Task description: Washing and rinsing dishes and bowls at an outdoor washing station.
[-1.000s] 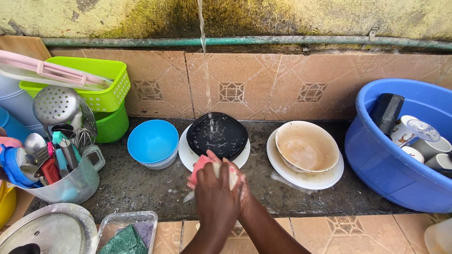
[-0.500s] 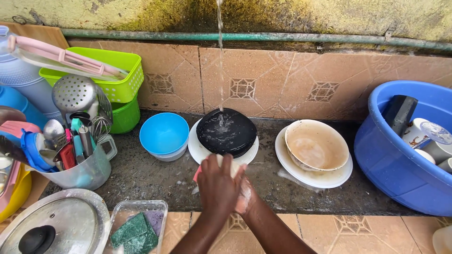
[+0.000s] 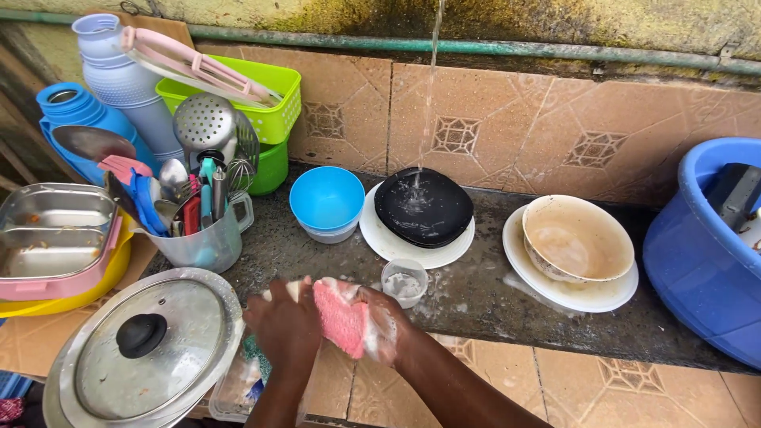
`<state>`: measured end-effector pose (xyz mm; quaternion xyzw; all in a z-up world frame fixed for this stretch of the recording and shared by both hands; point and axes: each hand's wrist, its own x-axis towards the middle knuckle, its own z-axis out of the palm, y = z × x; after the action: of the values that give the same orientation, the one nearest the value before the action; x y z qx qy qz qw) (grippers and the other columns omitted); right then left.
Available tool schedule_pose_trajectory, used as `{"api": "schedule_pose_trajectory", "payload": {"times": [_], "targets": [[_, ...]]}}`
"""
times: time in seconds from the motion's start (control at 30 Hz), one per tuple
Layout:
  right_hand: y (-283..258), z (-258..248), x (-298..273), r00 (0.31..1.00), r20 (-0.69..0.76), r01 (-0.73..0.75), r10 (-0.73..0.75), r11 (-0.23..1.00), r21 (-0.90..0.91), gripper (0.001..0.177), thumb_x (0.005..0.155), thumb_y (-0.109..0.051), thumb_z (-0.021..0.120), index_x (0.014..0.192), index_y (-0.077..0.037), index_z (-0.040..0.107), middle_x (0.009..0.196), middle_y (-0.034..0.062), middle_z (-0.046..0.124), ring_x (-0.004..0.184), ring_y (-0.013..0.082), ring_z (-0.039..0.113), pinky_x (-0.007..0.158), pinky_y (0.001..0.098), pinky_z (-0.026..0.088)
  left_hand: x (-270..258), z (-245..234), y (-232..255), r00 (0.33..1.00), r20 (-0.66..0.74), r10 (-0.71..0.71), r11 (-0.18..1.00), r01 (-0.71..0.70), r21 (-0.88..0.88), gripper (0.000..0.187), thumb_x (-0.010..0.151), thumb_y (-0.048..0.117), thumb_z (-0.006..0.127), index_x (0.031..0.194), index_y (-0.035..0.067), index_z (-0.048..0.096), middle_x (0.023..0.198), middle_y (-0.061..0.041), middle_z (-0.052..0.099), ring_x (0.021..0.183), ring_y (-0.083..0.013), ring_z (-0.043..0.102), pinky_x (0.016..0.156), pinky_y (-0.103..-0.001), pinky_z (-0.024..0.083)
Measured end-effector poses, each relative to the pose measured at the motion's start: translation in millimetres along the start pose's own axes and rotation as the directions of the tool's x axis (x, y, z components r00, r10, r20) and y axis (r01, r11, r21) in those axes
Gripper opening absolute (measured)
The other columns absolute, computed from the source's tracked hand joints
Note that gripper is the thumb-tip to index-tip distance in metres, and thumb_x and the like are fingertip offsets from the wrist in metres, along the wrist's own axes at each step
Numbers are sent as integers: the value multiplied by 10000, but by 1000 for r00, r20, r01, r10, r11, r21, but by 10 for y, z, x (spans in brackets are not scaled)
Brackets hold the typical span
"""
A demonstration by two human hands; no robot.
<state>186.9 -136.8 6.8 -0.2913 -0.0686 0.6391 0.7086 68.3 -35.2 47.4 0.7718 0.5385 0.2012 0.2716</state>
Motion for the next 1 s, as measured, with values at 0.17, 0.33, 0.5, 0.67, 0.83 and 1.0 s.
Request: {"api": "schedule_pose_trajectory", "payload": {"times": [0.17,0.33,0.5,0.67,0.83,1.0], "targets": [[320,248,173,996,18,81,-82,995,56,864,847,-611,565,1559,-140,432,1485,134,506,1284,309,550,1068,482,476,-190,-19,-185,990,-63,123,948,-99,302,607,975,574,524,1420,163,519,1459,-303,385,1339,-471,392,1009,-613,414],[161,489,-138,982,-120,165,-143,966,200,1067,758,-923,320,1506,-174,456,1516,135,514,1327,341,538,1033,557,462,-168,229,172,968,244,52,942,33,-333,893,933,575,663,1603,155,249,1570,-333,163,1446,-507,197,1109,-561,301],[12,-911,123,758,-247,531,-604,790,-305,819,955,-716,417,1529,-132,423,1605,65,492,1430,223,426,1103,421,347,-77,809,315,867,411,282,587,183,-788,632,851,133,613,1477,141,522,1534,-120,584,1353,-318,604,1026,-411,479],[-125,-1745,59,492,-544,503,-680,732,-460,563,1005,-426,543,1412,-35,532,1284,142,610,1177,290,578,993,476,489,-157,992,825,771,276,574,800,-455,-392,574,805,60,713,1354,120,557,1271,-176,671,1197,-365,646,961,-444,523],[-214,-2011,-46,591,-745,200,-309,951,-236,434,1020,-429,523,1305,-102,541,1136,75,619,1038,239,623,955,467,553,-145,1396,938,548,385,743,611,-789,-56,527,723,48,800,1198,88,574,1097,-182,641,1072,-415,624,851,-513,541],[-176,-2277,71,817,-540,82,-202,967,-239,657,992,-535,547,1407,-25,554,1164,70,622,1011,230,626,927,437,543,-117,1646,873,692,498,522,694,-684,224,306,927,76,712,1202,56,580,1053,-199,716,972,-402,722,779,-497,584]]}}
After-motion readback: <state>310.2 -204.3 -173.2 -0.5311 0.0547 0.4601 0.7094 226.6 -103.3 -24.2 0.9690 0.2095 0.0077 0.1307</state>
